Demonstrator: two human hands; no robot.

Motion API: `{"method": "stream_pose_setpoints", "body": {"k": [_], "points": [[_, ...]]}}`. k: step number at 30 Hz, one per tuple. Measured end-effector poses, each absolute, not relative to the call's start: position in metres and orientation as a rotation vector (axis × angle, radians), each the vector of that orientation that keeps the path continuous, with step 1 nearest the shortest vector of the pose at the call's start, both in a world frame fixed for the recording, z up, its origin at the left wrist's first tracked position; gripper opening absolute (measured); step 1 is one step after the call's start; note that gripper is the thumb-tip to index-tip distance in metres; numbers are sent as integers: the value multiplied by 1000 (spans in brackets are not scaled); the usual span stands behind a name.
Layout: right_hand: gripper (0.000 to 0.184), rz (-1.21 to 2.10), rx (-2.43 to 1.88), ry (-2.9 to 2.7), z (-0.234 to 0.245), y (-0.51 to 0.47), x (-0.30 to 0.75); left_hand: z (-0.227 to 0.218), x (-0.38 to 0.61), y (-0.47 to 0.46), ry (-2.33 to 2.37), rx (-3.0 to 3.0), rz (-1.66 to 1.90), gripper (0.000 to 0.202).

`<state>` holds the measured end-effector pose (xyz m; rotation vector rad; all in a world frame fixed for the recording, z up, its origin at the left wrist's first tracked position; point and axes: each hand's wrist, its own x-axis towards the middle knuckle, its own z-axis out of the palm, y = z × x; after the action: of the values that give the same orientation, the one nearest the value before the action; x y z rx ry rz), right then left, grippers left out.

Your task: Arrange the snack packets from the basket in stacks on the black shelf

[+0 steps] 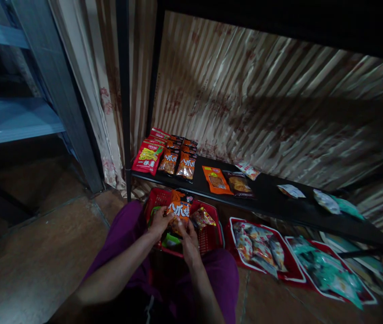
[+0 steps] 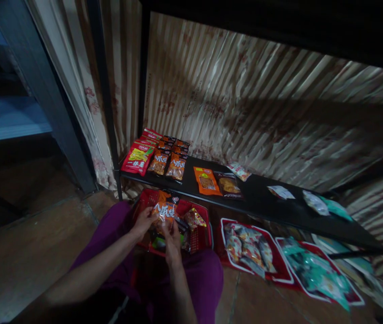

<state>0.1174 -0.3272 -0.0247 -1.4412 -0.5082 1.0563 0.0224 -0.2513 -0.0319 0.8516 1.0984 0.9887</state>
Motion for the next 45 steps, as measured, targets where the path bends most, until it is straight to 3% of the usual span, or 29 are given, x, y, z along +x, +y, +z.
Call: {"method": "stream_pose_setpoints", "body": {"k": [6,11,18,30,45], "points": [[52,1014,-1335,-655,-35,-307,121,-28,20,-241,1116,971,1009,25],[54,1040,-1333,-647,-45,-285,123,-41,20,-222,1121,1078,1068,30],[51,1003,-1273,-789,-26,-244,126,-32,22,-188,1167,1296,1138,40],[81,844,-1237,-780,-9,-147,135,0,26,-104,1093,1456,1273,58],[72,625,-1391,-901,-29,-97,131,-20,28,-58,1160,1720,1337,50]]}}
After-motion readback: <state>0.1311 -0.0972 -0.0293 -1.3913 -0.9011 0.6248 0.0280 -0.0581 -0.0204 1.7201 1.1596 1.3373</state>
